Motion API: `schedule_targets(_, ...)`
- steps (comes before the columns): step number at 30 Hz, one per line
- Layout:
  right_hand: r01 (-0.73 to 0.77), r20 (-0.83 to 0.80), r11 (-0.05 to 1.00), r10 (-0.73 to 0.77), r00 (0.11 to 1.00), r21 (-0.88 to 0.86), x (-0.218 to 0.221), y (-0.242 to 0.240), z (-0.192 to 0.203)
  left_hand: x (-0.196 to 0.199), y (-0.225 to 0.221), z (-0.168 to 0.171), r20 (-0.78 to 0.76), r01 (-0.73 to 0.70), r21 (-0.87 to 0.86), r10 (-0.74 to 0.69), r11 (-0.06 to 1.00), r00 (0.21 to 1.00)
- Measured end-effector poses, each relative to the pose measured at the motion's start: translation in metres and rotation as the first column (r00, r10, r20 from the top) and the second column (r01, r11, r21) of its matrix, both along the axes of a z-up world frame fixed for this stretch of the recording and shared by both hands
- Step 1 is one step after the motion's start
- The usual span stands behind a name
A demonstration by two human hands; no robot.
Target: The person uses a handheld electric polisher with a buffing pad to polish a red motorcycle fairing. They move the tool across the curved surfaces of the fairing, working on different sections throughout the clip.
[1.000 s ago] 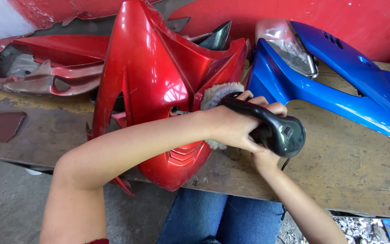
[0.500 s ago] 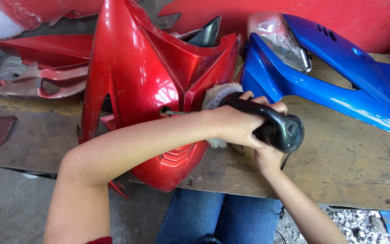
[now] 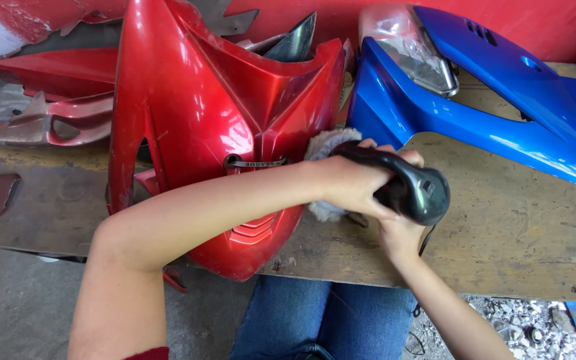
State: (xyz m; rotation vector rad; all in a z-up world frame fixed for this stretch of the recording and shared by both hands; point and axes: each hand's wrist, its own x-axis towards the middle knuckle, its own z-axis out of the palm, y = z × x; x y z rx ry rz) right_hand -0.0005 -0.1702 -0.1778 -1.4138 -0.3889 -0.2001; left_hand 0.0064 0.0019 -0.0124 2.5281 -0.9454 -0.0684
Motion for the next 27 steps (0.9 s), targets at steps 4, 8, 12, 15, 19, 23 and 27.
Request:
schedule_targets(4,0.045,0.129,0.996,-0.035,0.991,-0.075,0.010,0.003,0.008,0.007,0.004,0.003,0.014,0.026,-0.100,-0.025,0.995,1.000)
schedule_targets(8,-0.010,0.108,0.998,0.003,0.994,0.063,-0.009,0.005,0.011,-0.009,0.001,0.003,-0.019,0.012,-0.106,-0.014,0.994,1.000)
schedule_targets(12,0.025,0.034,0.998,-0.024,0.999,-0.053,-0.033,0.001,0.017,-0.026,0.001,0.001,-0.008,0.039,-0.112,-0.040,0.993,0.999)
schedule_targets(15,0.022,0.032,1.000,-0.021,0.999,-0.013,-0.028,0.010,0.028,-0.020,0.004,0.011,0.001,0.033,-0.034,-0.033,0.999,0.999)
schedule_targets(19,0.024,0.137,0.997,-0.033,0.990,0.067,0.005,0.037,0.040,-0.006,0.022,0.049,0.022,0.035,-0.001,-0.035,0.999,0.999)
schedule_targets(23,0.062,0.240,0.991,-0.090,0.967,0.122,0.016,0.050,0.036,-0.005,0.033,0.053,0.153,0.062,-0.059,-0.052,0.996,0.987)
schedule_targets(27,-0.026,0.166,0.995,0.010,0.986,0.099,-0.022,0.037,0.064,-0.029,0.021,0.042,0.079,0.007,0.019,-0.008,1.000,0.997)
